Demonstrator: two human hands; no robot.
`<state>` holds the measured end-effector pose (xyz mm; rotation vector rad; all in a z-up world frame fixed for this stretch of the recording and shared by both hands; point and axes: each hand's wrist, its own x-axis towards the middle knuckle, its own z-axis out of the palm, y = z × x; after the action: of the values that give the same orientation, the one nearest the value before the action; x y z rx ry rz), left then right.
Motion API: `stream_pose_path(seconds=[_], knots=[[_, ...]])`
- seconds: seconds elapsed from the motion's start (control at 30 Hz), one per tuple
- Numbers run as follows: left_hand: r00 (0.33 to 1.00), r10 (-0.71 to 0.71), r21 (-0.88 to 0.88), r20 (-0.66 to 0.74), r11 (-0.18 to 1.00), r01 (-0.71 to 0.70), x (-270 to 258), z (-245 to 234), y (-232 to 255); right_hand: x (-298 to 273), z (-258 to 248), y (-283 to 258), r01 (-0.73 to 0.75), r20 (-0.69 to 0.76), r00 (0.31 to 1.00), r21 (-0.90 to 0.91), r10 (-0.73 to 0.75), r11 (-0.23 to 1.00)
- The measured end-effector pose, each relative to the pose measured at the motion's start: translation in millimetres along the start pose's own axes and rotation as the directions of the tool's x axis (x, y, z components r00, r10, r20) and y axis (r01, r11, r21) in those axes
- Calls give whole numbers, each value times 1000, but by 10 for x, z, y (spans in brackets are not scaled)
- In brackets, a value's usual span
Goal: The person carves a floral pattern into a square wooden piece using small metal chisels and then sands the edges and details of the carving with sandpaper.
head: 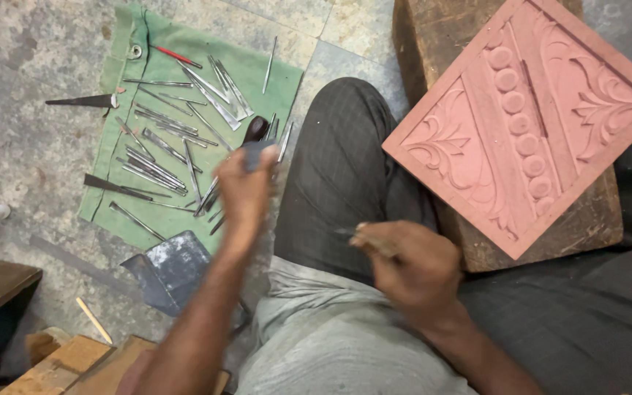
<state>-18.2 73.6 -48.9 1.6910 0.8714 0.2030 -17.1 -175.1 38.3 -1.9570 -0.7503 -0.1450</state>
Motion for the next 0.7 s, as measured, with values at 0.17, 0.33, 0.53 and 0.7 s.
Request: stream_pose_path(seconds=[0.17,0.33,0.53,0.7], knots=[[865,-379,824,329,563,-68,65,-1275,-758,208,-171,335,-709,392,577,676,717,200],[877,-479,991,35,131,33,-325,-1631,-1752,158,-142,488,-654,448,580,754,680,61],[985,-166,999,-37,-10,36,-414,-1722,-1396,75,-103,494,-680,253,526,699,812,223],[937,259,232,235,921,-312,-739,-684,46,41,-22,414,-622,141,572,716,808,316]])
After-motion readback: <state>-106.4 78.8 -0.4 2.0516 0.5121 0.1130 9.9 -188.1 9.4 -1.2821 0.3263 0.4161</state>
